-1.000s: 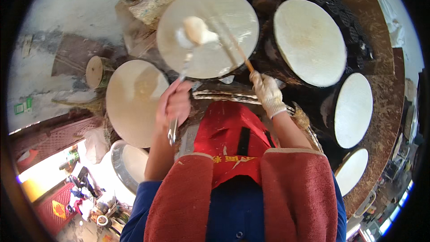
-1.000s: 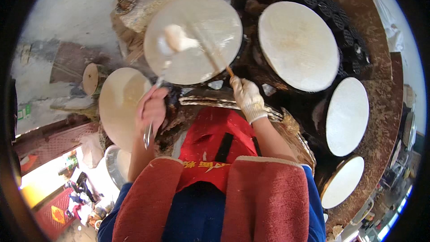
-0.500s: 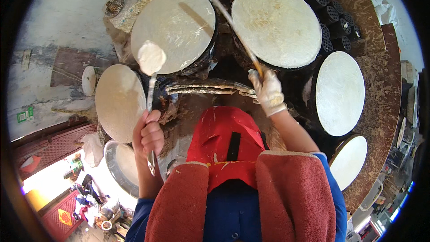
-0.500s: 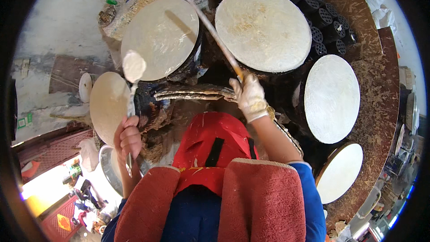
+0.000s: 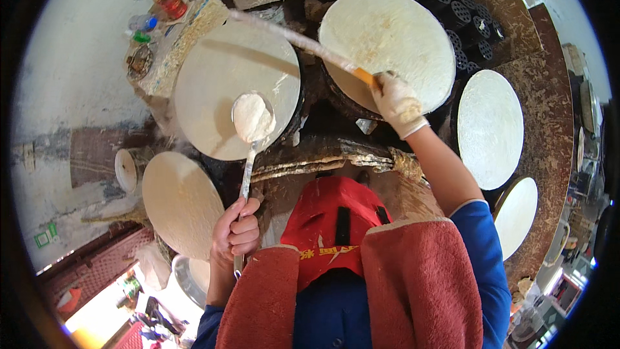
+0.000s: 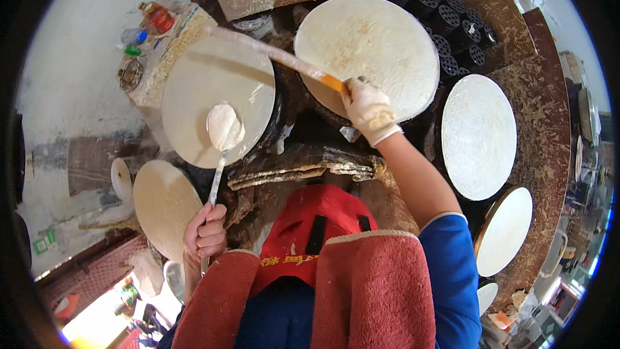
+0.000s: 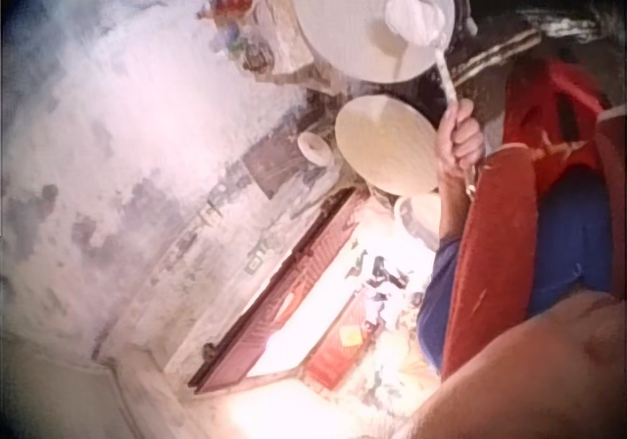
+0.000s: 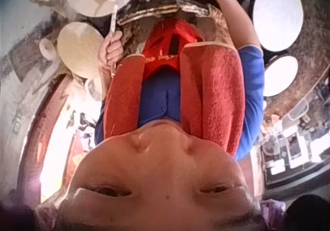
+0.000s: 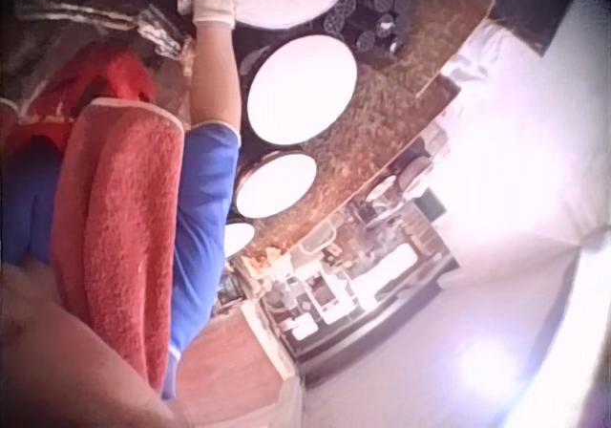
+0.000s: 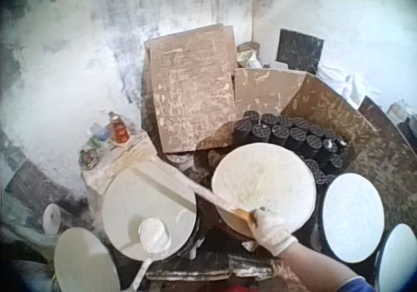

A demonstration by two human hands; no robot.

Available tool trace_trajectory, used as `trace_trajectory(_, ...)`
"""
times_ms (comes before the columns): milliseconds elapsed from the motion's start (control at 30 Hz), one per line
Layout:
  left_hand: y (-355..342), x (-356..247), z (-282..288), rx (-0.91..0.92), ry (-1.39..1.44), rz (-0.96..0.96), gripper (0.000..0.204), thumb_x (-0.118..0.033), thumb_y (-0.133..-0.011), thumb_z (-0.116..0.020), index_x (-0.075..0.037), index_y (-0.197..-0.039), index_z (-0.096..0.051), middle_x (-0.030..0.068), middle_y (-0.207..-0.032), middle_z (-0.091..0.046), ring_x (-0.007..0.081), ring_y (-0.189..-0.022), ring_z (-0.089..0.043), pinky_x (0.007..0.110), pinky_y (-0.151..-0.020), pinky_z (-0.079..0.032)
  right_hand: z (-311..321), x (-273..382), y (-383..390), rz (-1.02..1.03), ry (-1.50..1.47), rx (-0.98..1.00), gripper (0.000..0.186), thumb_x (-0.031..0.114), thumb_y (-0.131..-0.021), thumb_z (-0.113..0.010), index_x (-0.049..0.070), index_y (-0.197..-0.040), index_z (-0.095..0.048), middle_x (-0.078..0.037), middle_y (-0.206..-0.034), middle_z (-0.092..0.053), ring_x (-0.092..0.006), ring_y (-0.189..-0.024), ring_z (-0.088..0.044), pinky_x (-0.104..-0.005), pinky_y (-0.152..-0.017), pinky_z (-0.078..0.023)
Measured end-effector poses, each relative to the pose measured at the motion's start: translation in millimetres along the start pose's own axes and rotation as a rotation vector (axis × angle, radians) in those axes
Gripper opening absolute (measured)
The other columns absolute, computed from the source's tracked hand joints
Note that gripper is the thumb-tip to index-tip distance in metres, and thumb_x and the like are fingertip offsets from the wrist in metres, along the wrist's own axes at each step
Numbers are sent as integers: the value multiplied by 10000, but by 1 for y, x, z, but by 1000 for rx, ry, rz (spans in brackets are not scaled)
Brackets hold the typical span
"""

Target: The person ladles batter onto multiple hot griddles and spreads it into thin circular crepes using a wooden spreader. They flip and remove finished crepes, then stack them on a nearby tray while continuing to cook additional crepes on the remaining griddles.

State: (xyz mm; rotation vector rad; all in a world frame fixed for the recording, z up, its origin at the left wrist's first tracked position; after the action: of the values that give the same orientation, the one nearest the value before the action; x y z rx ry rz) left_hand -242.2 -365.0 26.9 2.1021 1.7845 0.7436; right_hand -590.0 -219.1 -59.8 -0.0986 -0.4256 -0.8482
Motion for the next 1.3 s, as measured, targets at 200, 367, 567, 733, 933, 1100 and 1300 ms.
trace_trajectory(200,8,-20,-36,272,-4,31,258,-275,-979,-296,-102,-788,-305,-75,-443,-190,24,-291,-166,197,-240,-165,101,-58,-13,-409,-745,-384,302,247,-799,-663,0,-966,-614,-50,-754,-616,-135,-628,-547,-267,-598,-454)
trace_trajectory(367,28,-9,-73,-96,-1180,-353,278,-264,-935,-443,-99,-738,-336,-25,-442,-259,62,-322,-235,232,-286,-192,149,-138,44,-532,-1457,-988,203,187,-793,-671,29,-867,-568,-10,-647,-559,-109,-466,-490,-238,-403,-395)
trace_trajectory(567,-24,63,-76,-30,-573,366,264,-306,-981,-281,-120,-797,-315,-81,-458,-164,25,-309,-149,205,-271,-144,168,-249,235,-731,-1724,-1452,136,201,-819,-637,79,-851,-585,-38,-684,-605,-158,-508,-537,-258,-398,-381)
trace_trajectory(733,-66,172,-28,-174,-292,582,272,-321,-981,-257,-116,-818,-327,-63,-470,-239,42,-327,-223,218,-286,-212,167,-302,492,-804,-1505,-1661,315,245,-819,-645,41,-1022,-519,-27,-709,-525,-174,-505,-453,-308,-443,-391)
trace_trajectory(933,-67,292,6,-168,-326,876,291,-327,-979,-254,-97,-806,-297,-45,-480,-248,43,-333,-225,203,-279,-201,179,-242,815,-826,-1222,-2109,274,187,-790,-671,59,-1004,-556,-53,-749,-581,-192,-602,-517,-320,-542,-438)
trace_trajectory(1100,-56,395,26,-195,-359,1060,293,-324,-978,-265,-96,-796,-286,-27,-498,-270,57,-331,-243,214,-295,-225,152,-122,1039,-784,-1003,-2318,285,145,-832,-608,24,-1081,-539,-108,-1012,-621,-248,-901,-614,-362,-821,-508)
trace_trajectory(1300,-40,478,38,-268,-461,1179,296,-321,-977,-278,-91,-791,-297,-26,-495,-275,64,-325,-249,225,-294,-232,-5,14,1181,-1410,-738,-2668,375,289,-873,-531,76,-1180,-502,-67,-1059,-601,-185,-814,-590,-332,-592,-462)
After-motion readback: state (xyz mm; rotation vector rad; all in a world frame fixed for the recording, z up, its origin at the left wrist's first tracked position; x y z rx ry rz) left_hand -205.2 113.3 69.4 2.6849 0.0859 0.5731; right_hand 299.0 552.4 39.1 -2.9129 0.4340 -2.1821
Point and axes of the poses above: each hand's wrist, its own y-axis away from the middle knuckle, its own z-axis out of the back of the hand, x = y × z, the point moved 2 cm from there along -y, towards the middle knuckle
